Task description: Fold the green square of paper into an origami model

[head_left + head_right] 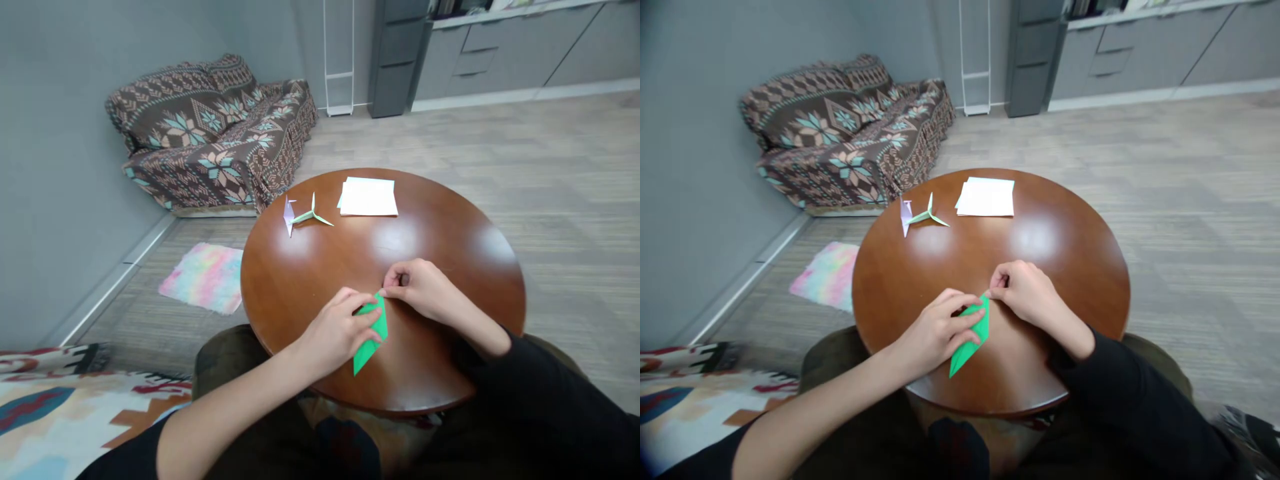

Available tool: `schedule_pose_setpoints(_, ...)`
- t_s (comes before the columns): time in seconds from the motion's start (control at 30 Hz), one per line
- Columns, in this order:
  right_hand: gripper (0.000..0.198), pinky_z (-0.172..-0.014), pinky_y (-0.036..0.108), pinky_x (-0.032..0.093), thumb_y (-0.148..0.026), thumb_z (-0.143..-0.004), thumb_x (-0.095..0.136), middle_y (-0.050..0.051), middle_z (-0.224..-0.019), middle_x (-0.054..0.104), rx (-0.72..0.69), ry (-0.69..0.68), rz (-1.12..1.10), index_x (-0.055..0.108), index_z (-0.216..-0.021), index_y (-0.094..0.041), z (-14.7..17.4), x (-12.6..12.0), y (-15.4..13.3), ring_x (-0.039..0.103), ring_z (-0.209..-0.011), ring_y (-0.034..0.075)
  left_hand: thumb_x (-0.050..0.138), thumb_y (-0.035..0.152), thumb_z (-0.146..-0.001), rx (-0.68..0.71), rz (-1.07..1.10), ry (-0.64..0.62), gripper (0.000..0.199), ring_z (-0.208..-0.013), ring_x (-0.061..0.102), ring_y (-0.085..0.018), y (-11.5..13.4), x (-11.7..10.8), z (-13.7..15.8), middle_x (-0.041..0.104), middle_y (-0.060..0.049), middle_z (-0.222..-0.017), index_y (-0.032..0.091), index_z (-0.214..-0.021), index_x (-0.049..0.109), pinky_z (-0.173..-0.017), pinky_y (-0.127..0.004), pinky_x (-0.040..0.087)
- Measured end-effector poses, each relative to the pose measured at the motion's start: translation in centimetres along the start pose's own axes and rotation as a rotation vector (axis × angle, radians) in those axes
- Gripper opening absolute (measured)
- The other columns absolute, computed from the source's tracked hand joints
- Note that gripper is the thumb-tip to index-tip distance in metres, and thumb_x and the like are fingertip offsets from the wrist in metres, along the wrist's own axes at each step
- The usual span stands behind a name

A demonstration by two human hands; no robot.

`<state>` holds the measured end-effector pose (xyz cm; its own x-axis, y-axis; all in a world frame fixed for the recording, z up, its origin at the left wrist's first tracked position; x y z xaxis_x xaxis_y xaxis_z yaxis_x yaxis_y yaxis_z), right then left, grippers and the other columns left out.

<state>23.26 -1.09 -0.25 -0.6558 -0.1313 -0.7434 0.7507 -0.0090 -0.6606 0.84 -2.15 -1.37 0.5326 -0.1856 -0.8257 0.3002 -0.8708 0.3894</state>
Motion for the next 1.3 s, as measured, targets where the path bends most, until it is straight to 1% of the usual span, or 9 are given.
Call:
schedule_pose_setpoints(0.2,0.015,-0.063,0.03,0.042,-0.033,-0.083,0.075,0.002,-0.075,0.075,0.013,0.044,0.023,0.073,-0.074,-0.021,-0.6,0.0,0.3,0.064,-0.067,0.019,0.061,0.037,-0.099,-0.023,-0.024,-0.009,0.03,-0.108,0.059,-0.025,0.2,0.1,0.4,0.071,-0.014,-0.125,0.014,-0.115,0.074,-0.095,-0.041,0.058)
schedule_pose_setpoints(0.33,0.017,-0.063,0.029,0.041,-0.037,-0.087,0.072,0.002,-0.078,0.075,-0.02,0.036,0.009,0.072,-0.078,-0.022,0.2,0.1,0.0,0.063,-0.068,0.018,0.06,0.039,-0.1,-0.086,-0.092,-0.044,0.033,-0.109,0.057,-0.027,0.5,0.2,0.6,0.071,-0.012,-0.127,0.017,-0.121,0.072,-0.095,-0.047,0.057)
schedule_pose_setpoints(0.5,0.014,-0.065,0.029,0.041,-0.035,-0.084,0.075,0.002,-0.082,0.075,-0.072,0.038,0.022,0.07,-0.081,-0.022,1.1,0.4,-0.3,0.066,-0.074,0.02,0.059,0.04,-0.1,-0.097,-0.082,-0.078,0.036,-0.11,0.056,-0.028,0.6,0.1,0.5,0.072,-0.011,-0.126,0.017,-0.126,0.07,-0.094,-0.047,0.055)
schedule_pose_setpoints(0.73,0.01,-0.064,0.03,0.04,-0.03,-0.083,0.072,0.001,-0.079,0.075,-0.023,0.03,0.066,0.071,-0.077,-0.022,0.9,0.5,-0.7,0.067,-0.073,0.021,0.058,0.038,-0.101,-0.09,-0.077,-0.085,0.035,-0.111,0.056,-0.028,0.5,0.0,0.5,0.072,-0.011,-0.124,0.016,-0.124,0.071,-0.095,-0.046,0.053)
schedule_pose_setpoints(0.9,0.016,-0.063,0.03,0.039,-0.035,-0.085,0.072,0.002,-0.077,0.075,-0.011,0.039,0.084,0.072,-0.075,-0.023,0.8,0.5,-0.6,0.067,-0.071,0.021,0.058,0.039,-0.101,-0.084,-0.08,-0.077,0.034,-0.111,0.056,-0.028,0.4,0.2,0.5,0.072,-0.012,-0.123,0.016,-0.123,0.071,-0.094,-0.045,0.053)
schedule_pose_setpoints(1.03,0.022,-0.061,0.03,0.038,-0.038,-0.086,0.072,0.002,-0.071,0.074,-0.005,0.125,0.09,0.07,-0.071,-0.023,0.2,0.5,-0.2,0.065,-0.066,0.021,0.058,0.038,-0.102,-0.089,-0.083,-0.094,0.033,-0.113,0.055,-0.028,0.5,0.2,0.5,0.071,-0.012,-0.125,0.017,-0.123,0.071,-0.093,-0.045,0.052)
schedule_pose_setpoints(1.13,0.024,-0.061,0.03,0.039,-0.038,-0.089,0.069,0.003,-0.07,0.072,-0.007,0.188,0.083,0.068,-0.072,-0.022,0.0,0.5,0.0,0.063,-0.064,0.02,0.053,0.035,-0.104,-0.108,-0.131,-0.113,0.034,-0.112,0.055,-0.028,0.8,0.0,0.4,0.071,-0.011,-0.125,0.018,-0.128,0.069,-0.09,-0.046,0.051)
schedule_pose_setpoints(1.23,0.022,-0.063,0.03,0.043,-0.036,-0.094,0.065,0.002,-0.073,0.071,-0.062,0.219,0.036,0.067,-0.078,-0.021,0.7,0.8,0.0,0.062,-0.065,0.019,0.05,0.031,-0.105,-0.189,-0.208,-0.125,0.036,-0.112,0.055,-0.029,1.0,-0.2,0.0,0.07,-0.011,-0.13,0.02,-0.136,0.065,-0.087,-0.048,0.048)
schedule_pose_setpoints(1.3,0.017,-0.069,0.031,0.047,-0.033,-0.097,0.063,0.004,-0.082,0.072,-0.179,0.224,0.001,0.071,-0.087,-0.021,1.5,1.3,-0.1,0.065,-0.073,0.02,0.051,0.031,-0.104,-0.257,-0.239,-0.112,0.036,-0.113,0.054,-0.03,0.9,-0.3,-0.4,0.068,-0.01,-0.133,0.021,-0.135,0.065,-0.088,-0.048,0.047)
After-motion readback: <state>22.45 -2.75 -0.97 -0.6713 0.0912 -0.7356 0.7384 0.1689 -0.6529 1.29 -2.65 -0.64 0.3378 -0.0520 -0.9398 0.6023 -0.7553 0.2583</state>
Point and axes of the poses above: each hand's wrist, its own z-axis away from the middle knuckle, its own x-axis out of the palm, y = z × x, the point moved 1 cm from there along -z, towards the middle knuckle
